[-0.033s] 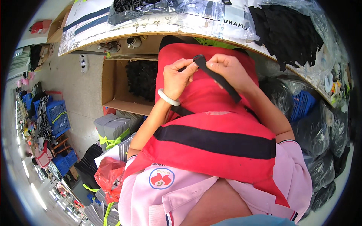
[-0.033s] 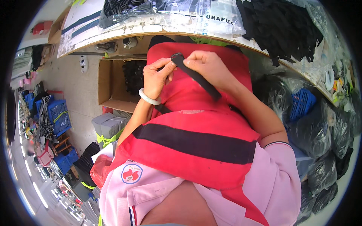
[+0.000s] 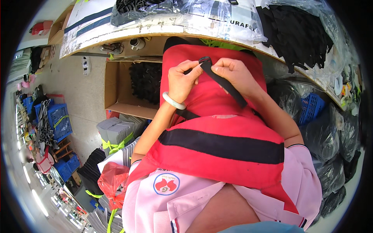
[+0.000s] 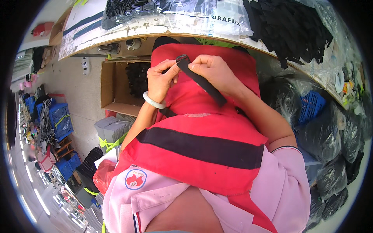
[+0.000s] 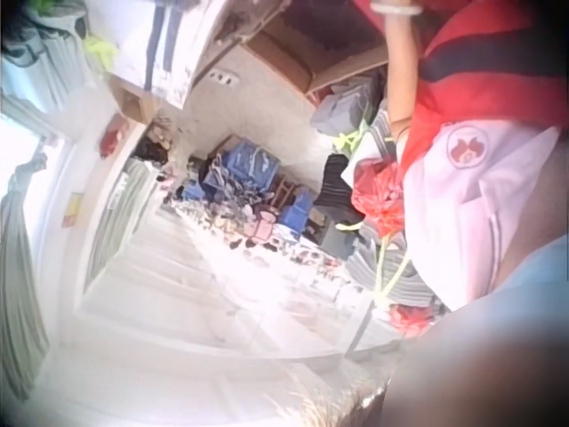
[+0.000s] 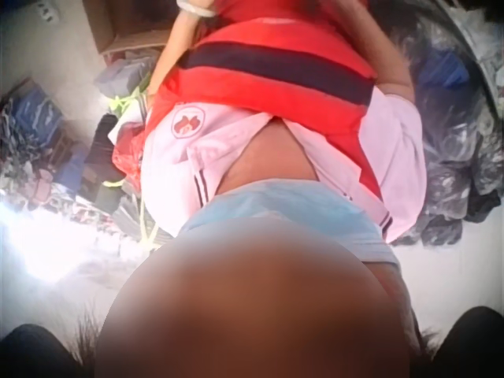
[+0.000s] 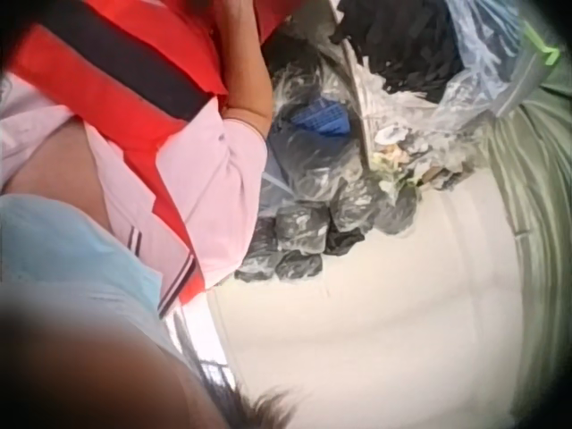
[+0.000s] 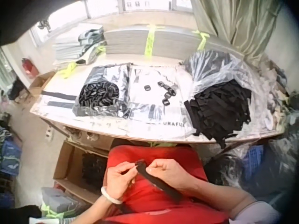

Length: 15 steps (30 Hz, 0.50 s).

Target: The recorder is threading straps through plastic buckles at a workbench.

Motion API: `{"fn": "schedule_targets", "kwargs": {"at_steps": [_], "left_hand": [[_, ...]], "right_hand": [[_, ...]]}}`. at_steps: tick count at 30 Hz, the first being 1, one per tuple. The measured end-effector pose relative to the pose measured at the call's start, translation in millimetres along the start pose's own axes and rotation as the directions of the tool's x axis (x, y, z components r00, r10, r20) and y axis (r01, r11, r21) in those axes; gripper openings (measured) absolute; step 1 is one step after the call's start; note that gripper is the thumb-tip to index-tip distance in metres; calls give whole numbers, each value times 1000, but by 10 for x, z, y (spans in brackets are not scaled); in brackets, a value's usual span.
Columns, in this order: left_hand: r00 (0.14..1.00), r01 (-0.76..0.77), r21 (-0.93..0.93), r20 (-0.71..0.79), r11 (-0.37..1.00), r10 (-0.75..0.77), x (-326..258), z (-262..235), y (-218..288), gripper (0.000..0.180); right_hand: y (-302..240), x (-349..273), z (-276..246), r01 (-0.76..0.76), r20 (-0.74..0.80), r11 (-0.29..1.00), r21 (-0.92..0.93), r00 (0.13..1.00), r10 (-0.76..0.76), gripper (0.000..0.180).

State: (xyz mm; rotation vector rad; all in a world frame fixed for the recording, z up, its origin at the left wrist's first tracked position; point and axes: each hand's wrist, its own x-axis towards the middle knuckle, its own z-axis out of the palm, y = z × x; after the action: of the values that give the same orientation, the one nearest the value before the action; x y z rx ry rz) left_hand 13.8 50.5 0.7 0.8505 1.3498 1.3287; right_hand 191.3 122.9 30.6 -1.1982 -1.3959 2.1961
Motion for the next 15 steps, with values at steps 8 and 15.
{"fn": "schedule_targets", "kwargs": {"at_steps": [8,15], "left_hand": [[941,-332,295,42,896,335,82,31,-83,9],[998,-49,88,-42,995,53,71,22,56,12]], "right_hand": [[-81,70,28,33,-56,962,270,998,-18,14],[-91,79,38,-64,-10,973,220,998,68,15]]}}
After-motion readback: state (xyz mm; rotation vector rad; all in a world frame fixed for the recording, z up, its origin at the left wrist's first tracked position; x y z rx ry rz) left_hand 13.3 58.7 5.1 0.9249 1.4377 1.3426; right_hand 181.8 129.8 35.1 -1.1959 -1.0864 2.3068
